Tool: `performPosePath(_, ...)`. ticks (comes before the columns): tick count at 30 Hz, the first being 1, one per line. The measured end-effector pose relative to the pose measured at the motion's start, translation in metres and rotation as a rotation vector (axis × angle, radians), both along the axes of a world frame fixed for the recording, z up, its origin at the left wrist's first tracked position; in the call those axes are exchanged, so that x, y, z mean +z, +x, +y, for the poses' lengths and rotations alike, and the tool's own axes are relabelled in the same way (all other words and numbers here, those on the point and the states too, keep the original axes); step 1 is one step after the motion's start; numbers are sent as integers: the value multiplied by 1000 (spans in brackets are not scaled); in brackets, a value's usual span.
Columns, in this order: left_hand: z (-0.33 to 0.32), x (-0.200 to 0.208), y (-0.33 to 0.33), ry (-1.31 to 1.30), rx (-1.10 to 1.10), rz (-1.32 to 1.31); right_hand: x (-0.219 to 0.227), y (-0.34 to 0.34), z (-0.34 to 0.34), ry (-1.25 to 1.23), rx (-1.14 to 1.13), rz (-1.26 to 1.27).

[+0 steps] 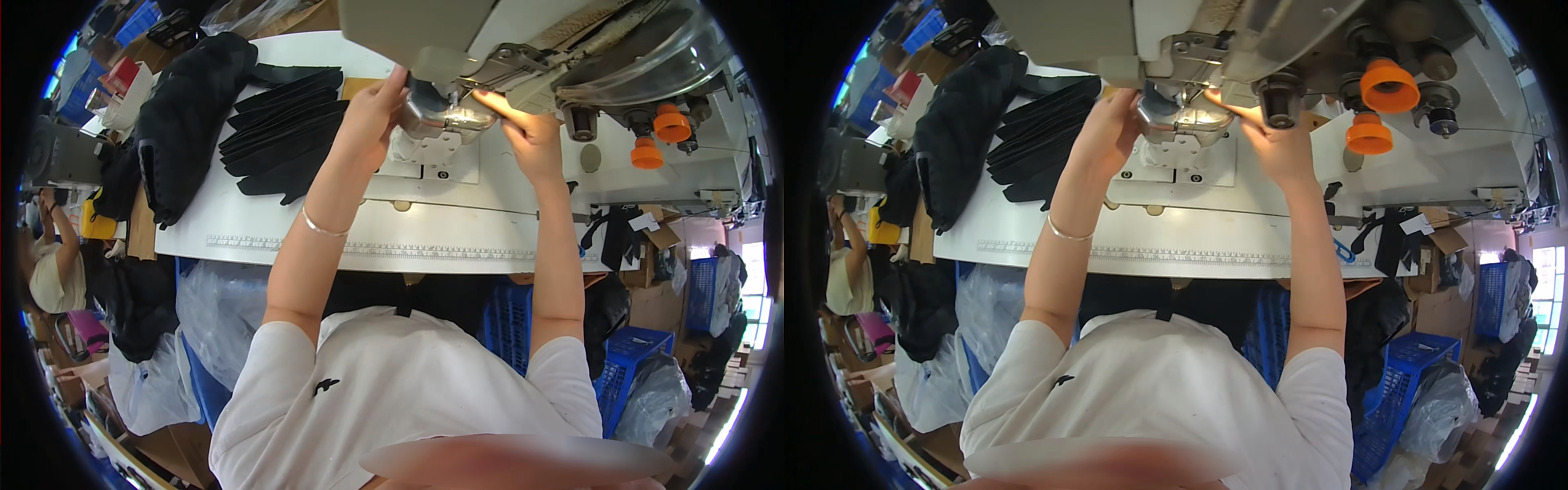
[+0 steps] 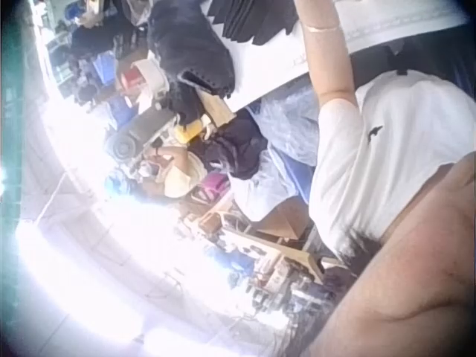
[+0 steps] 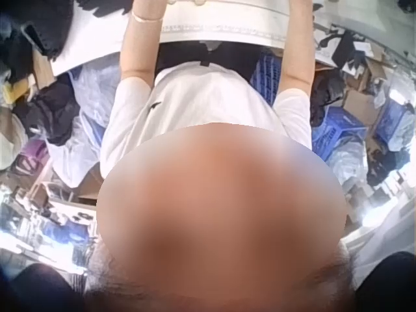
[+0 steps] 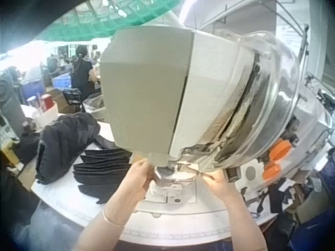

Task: The recorder is using an industrial sewing machine to stitch together black leather components for shoes.

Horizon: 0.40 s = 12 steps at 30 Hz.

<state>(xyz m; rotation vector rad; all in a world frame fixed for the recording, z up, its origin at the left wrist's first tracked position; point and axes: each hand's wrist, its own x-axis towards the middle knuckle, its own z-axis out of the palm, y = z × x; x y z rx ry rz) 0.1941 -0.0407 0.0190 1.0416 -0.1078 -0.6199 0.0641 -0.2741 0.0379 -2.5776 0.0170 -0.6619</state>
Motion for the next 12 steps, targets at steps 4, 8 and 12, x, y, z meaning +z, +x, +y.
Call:
performPosePath(4,14,40,5,-621,399,-110,-9,8,16,-151,-148,-326)
performPosePath(8,87,49,-20,-586,575,-389,-51,-45,87,83,-145,-538)
performPosePath(12,140,11,-41,-584,609,-341,-42,-53,173,248,269,-334)
